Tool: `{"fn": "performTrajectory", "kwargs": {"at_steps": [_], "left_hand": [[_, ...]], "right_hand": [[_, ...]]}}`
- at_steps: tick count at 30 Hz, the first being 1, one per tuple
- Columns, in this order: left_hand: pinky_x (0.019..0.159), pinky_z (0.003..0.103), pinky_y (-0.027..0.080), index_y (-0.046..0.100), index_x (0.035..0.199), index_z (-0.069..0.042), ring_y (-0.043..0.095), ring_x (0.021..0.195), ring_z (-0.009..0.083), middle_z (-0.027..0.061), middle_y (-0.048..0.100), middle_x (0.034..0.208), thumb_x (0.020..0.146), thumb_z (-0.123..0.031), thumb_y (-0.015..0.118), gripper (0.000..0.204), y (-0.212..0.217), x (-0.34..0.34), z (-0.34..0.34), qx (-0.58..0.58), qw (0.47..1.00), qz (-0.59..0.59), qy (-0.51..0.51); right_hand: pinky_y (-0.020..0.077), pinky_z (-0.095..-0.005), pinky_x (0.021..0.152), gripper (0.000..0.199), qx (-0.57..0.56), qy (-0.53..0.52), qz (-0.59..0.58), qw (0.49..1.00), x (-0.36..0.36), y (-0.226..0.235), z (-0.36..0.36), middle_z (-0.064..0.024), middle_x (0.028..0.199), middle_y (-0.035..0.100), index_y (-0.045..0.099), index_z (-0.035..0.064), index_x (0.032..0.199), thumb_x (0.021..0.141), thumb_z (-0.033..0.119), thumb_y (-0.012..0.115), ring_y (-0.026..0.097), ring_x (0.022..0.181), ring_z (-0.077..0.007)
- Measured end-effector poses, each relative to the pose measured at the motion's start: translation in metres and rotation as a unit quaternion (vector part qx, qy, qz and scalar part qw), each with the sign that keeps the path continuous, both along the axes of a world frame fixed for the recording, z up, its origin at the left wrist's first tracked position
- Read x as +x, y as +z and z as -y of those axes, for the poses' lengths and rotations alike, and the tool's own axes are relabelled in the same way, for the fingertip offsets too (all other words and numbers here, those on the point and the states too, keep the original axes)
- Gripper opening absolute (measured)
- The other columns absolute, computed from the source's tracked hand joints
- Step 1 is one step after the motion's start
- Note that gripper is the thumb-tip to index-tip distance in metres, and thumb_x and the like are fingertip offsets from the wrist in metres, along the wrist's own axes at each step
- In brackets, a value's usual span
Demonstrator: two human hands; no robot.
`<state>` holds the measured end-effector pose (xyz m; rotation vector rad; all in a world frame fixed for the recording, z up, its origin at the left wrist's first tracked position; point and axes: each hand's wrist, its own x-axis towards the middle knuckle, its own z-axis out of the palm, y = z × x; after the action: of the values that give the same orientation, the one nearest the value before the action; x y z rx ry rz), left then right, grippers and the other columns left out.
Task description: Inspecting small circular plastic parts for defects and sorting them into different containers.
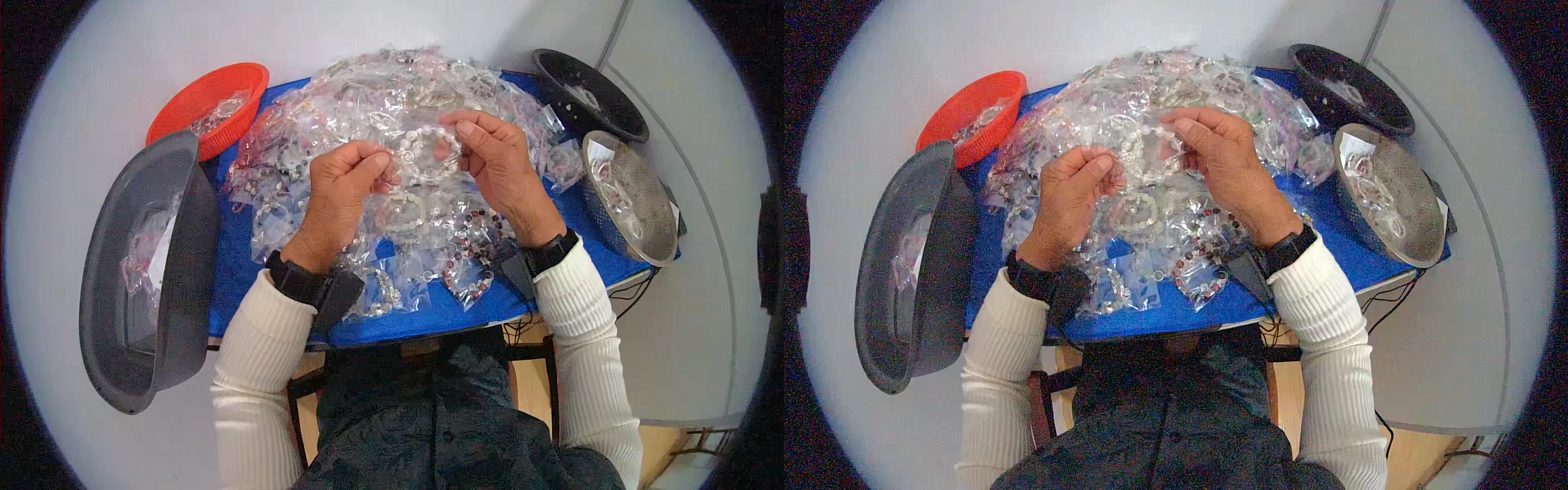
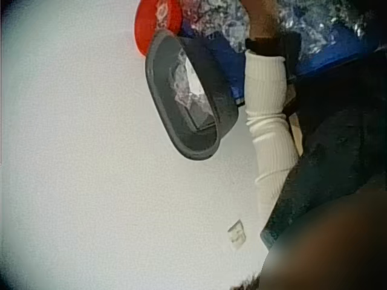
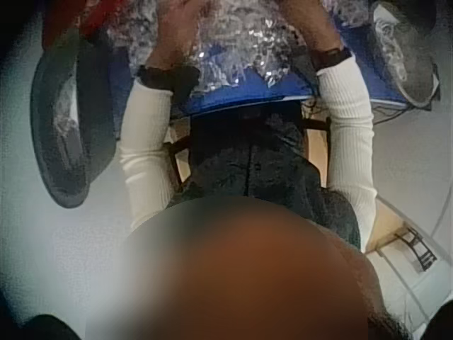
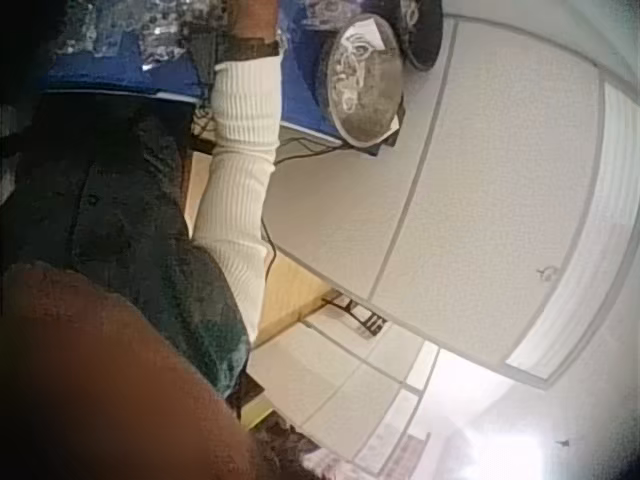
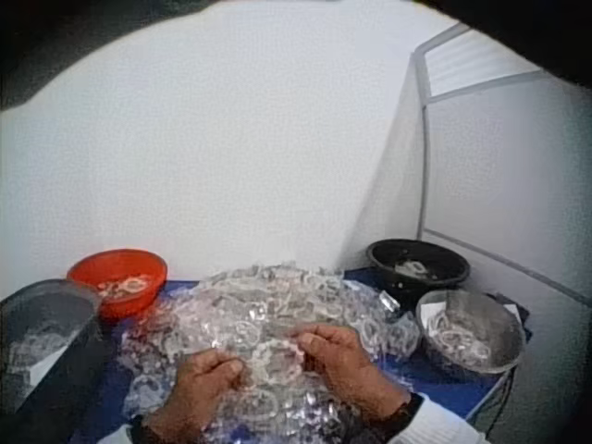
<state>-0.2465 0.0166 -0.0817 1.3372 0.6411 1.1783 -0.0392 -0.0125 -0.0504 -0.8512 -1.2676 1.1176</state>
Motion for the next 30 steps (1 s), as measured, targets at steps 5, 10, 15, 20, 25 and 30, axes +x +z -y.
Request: {"fn": "performTrajectory", "kwargs": {"at_steps": [5,10,15,20,25,30], "left_hand": [[0.063,0.024,0.047,0.062,0.094,-0.002,0.061,0.072,0.0122,0.0031,0.064,0.082,0.088,-0.011,0.055,0.012,-0.001,0.001,0.001,-0.007,1.000,0.019,0.009],[0.063,0.024,0.047,0.062,0.092,-0.003,0.061,0.074,0.0122,0.0035,0.064,0.083,0.088,-0.011,0.055,0.012,-0.001,0.004,0.002,-0.021,0.999,0.037,0.008],[0.061,0.024,0.048,0.063,0.091,-0.002,0.063,0.074,0.0125,0.0039,0.065,0.083,0.088,-0.014,0.055,0.015,0.001,0.003,0.002,-0.018,0.997,-0.065,-0.030],[0.060,0.024,0.048,0.063,0.091,-0.002,0.064,0.075,0.0137,0.0053,0.066,0.085,0.088,-0.017,0.056,0.017,0.005,0.004,0.005,-0.021,0.995,-0.095,-0.033],[0.059,0.024,0.048,0.063,0.091,-0.001,0.065,0.074,0.0143,0.0063,0.066,0.086,0.087,-0.018,0.057,0.018,0.007,0.004,0.011,-0.034,0.995,-0.081,-0.051],[0.057,0.024,0.047,0.063,0.092,-0.001,0.064,0.073,0.0143,0.0055,0.065,0.083,0.088,-0.018,0.057,0.018,0.006,0.005,0.011,-0.018,0.995,-0.084,-0.049]], "right_hand": [[0.0401,-0.0191,0.054,0.014,0.007,-0.006,0.001,1.000,0.005,0.000,0.001,0.0023,0.071,0.058,0.063,0.0020,0.093,0.086,0.013,0.059,0.051,0.061,-0.0049],[0.0349,-0.0191,0.050,0.011,0.056,0.018,0.040,0.997,0.012,-0.003,-0.002,0.0034,0.066,0.054,0.062,0.0031,0.083,0.086,0.013,0.060,0.046,0.056,-0.0046],[0.0328,-0.0195,0.049,0.013,0.110,-0.071,0.148,0.980,0.013,-0.006,-0.005,0.0036,0.063,0.049,0.059,0.0026,0.077,0.086,0.011,0.058,0.043,0.054,-0.0049],[0.0348,-0.0198,0.049,0.014,0.127,-0.058,0.179,0.974,0.015,0.005,0.002,0.0032,0.064,0.049,0.057,0.0023,0.075,0.086,0.011,0.056,0.045,0.055,-0.0054],[0.0381,-0.0204,0.051,0.015,0.117,0.022,0.132,0.984,0.019,0.010,0.009,0.0018,0.066,0.051,0.058,0.0021,0.074,0.086,0.012,0.056,0.048,0.056,-0.0061],[0.0403,-0.0208,0.052,0.016,0.097,0.002,0.127,0.987,0.023,0.008,0.004,0.0012,0.068,0.052,0.058,0.0020,0.076,0.086,0.014,0.057,0.050,0.057,-0.0068]]}}
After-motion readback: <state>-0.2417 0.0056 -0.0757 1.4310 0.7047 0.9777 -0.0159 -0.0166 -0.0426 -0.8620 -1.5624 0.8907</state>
